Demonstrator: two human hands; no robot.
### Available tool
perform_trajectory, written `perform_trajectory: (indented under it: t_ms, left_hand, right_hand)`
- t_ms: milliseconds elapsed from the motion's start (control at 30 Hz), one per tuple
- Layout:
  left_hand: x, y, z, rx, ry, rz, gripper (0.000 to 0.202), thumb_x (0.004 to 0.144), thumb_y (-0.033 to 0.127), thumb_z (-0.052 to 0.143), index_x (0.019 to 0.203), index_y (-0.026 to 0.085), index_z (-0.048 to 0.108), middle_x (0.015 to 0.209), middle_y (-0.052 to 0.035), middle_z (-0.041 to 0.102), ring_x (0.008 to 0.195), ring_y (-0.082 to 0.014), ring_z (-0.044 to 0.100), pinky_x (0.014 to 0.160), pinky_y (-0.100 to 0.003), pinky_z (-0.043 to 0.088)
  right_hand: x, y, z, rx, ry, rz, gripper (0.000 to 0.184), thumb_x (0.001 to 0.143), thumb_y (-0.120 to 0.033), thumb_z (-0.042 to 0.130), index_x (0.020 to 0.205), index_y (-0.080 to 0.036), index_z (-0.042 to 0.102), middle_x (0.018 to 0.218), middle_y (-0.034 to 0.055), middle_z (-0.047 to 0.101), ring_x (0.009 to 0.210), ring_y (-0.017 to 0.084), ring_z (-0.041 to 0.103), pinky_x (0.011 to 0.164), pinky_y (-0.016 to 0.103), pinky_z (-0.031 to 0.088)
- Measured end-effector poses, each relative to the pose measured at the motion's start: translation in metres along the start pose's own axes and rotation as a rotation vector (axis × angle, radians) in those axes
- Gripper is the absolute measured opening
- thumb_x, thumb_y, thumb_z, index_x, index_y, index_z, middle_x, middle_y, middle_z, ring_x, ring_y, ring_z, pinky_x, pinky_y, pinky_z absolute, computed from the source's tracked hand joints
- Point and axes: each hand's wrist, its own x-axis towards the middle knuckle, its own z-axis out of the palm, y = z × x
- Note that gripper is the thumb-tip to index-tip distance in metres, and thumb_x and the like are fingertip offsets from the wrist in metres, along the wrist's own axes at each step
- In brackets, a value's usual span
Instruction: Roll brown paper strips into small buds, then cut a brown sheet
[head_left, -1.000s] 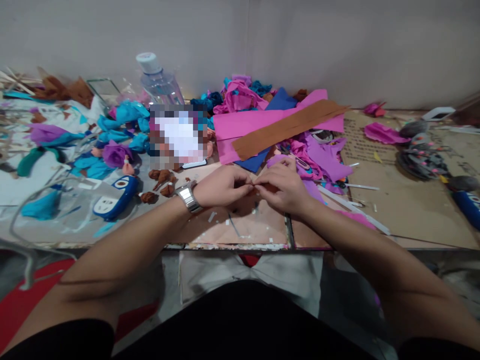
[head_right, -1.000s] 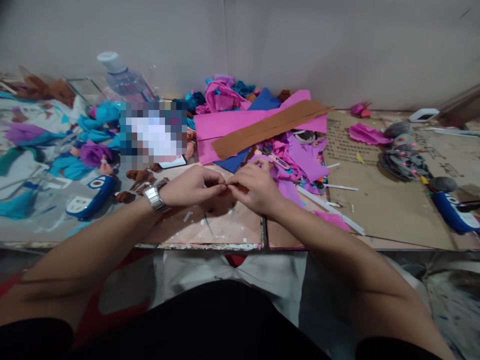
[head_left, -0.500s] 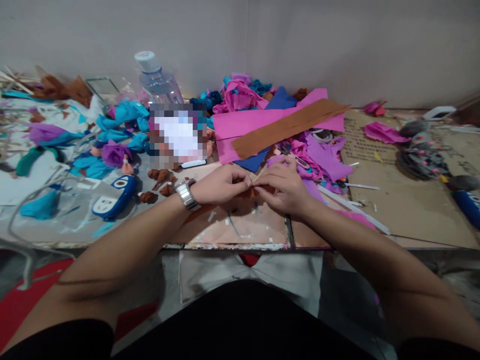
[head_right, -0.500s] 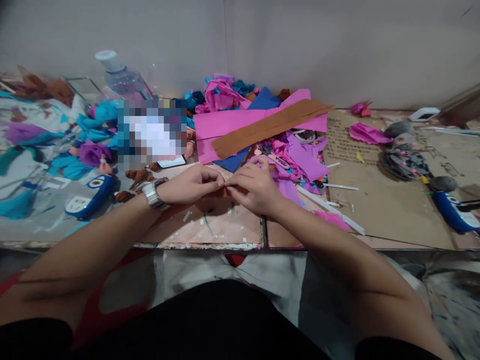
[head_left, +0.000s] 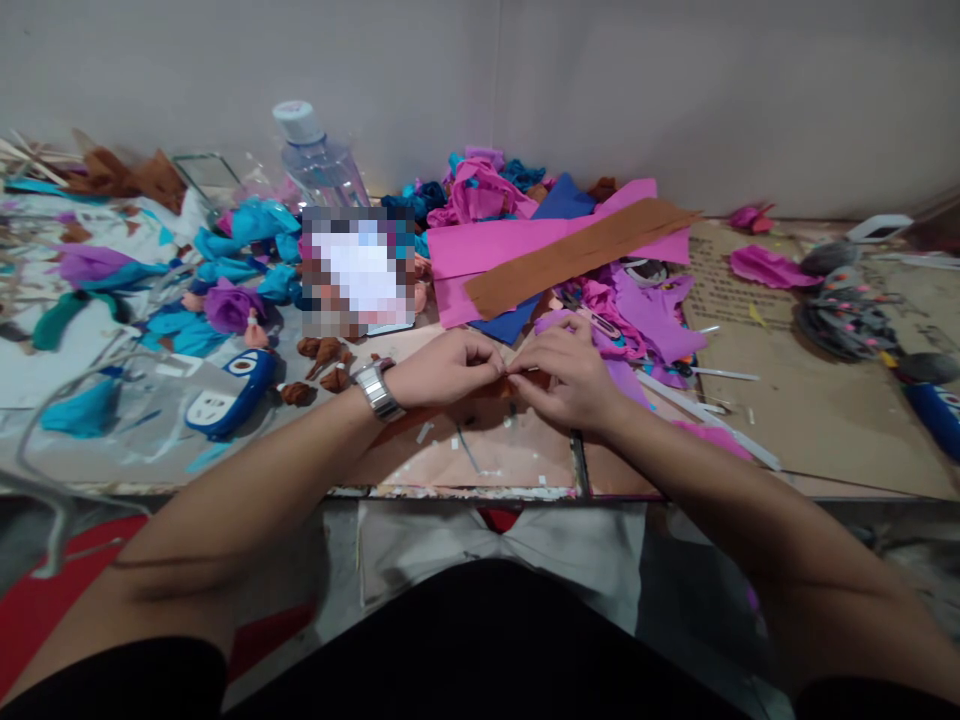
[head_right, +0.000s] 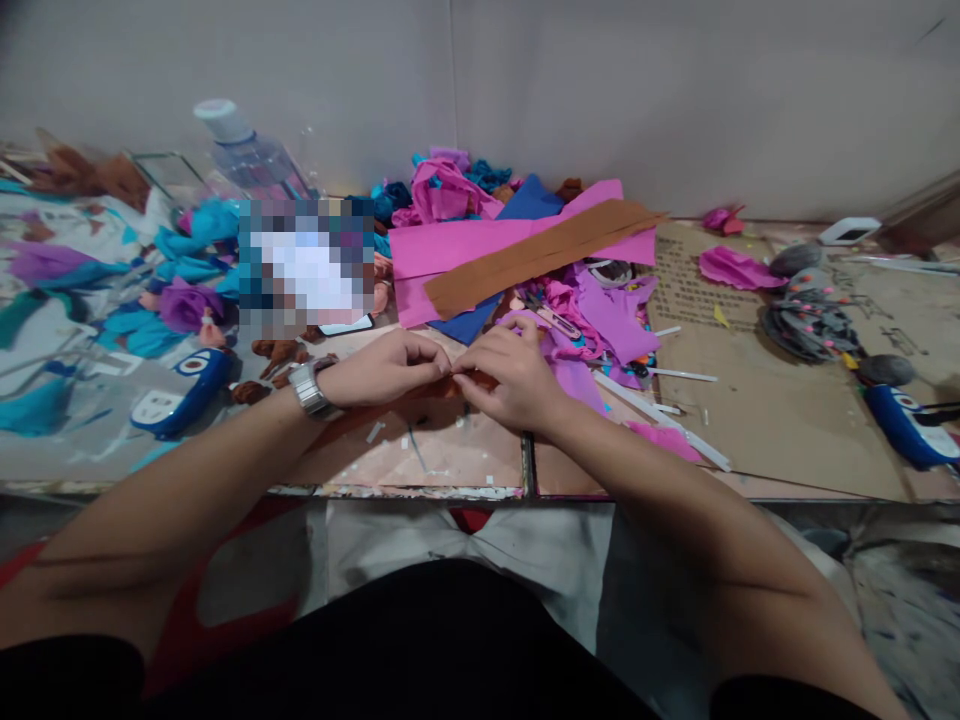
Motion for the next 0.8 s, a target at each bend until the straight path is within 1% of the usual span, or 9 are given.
perform_trajectory:
  t_ms: [133,300,433,533,633,700,800]
  left_hand:
    - [0.0003,0.0007,-0.0001,0.013,-0.001,0.026,0.026,0.093,0.028,0.058,0.074,0.014,0.069,0.071,0.0005,0.068,0.063,-0.0098,0.056,0.062,-0.022,0.043]
    - [0.0003,0.0030,0.0003,0.080,0.001,0.065,0.025,0.093,0.026,0.058,0.072,0.014,0.066,0.070,0.0020,0.067,0.063,-0.0093,0.053,0.062,-0.022,0.039]
    - [-0.0009,0.0024,0.0014,0.198,0.032,0.137,0.024,0.093,0.024,0.057,0.072,0.015,0.063,0.067,0.0033,0.063,0.063,-0.0094,0.052,0.064,-0.023,0.037]
    - [-0.0021,0.0027,0.0035,0.312,0.070,0.189,0.021,0.094,0.024,0.057,0.076,0.015,0.065,0.072,0.0015,0.066,0.067,-0.0116,0.055,0.068,-0.025,0.038]
    - [-0.0030,0.0033,0.0061,0.433,0.107,0.246,0.022,0.095,0.025,0.056,0.078,0.016,0.066,0.075,-0.0011,0.068,0.070,-0.0139,0.056,0.069,-0.027,0.037]
    - [-0.0034,0.0031,0.0075,0.487,0.125,0.273,0.024,0.097,0.026,0.055,0.079,0.016,0.067,0.075,-0.0018,0.068,0.069,-0.0145,0.056,0.068,-0.028,0.037]
    - [-0.0036,0.0023,0.0086,0.527,0.144,0.302,0.026,0.099,0.028,0.054,0.079,0.017,0.066,0.074,-0.0023,0.067,0.068,-0.0153,0.055,0.067,-0.028,0.036]
  right_hand:
    - [0.0004,-0.0021,-0.0004,0.020,-0.003,0.009,0.001,0.093,-0.024,0.070,0.092,-0.025,0.071,0.089,-0.0008,0.076,0.088,0.021,0.068,0.101,0.049,0.032]
    - [0.0000,-0.0032,0.0001,0.082,-0.030,0.084,0.003,0.090,-0.021,0.071,0.088,-0.023,0.070,0.088,-0.0005,0.076,0.090,0.022,0.068,0.095,0.046,0.034]
    - [0.0002,-0.0006,0.0013,0.148,-0.024,0.141,0.004,0.085,-0.019,0.074,0.084,-0.022,0.071,0.096,0.0017,0.075,0.094,0.022,0.069,0.094,0.044,0.037]
    - [0.0006,0.0017,0.0022,0.222,-0.029,0.181,0.004,0.084,-0.018,0.074,0.083,-0.022,0.072,0.102,0.0038,0.073,0.098,0.023,0.069,0.093,0.043,0.043]
    - [0.0015,0.0022,0.0034,0.316,-0.042,0.225,0.005,0.084,-0.017,0.072,0.081,-0.021,0.072,0.102,0.0053,0.070,0.095,0.021,0.067,0.085,0.038,0.049]
    - [0.0024,0.0014,0.0039,0.377,-0.054,0.268,0.006,0.084,-0.018,0.071,0.079,-0.021,0.072,0.102,0.0057,0.069,0.094,0.021,0.066,0.080,0.035,0.051]
    - [0.0041,-0.0005,0.0032,0.439,-0.072,0.328,0.007,0.085,-0.017,0.070,0.078,-0.020,0.071,0.103,0.0057,0.068,0.096,0.020,0.065,0.079,0.034,0.051]
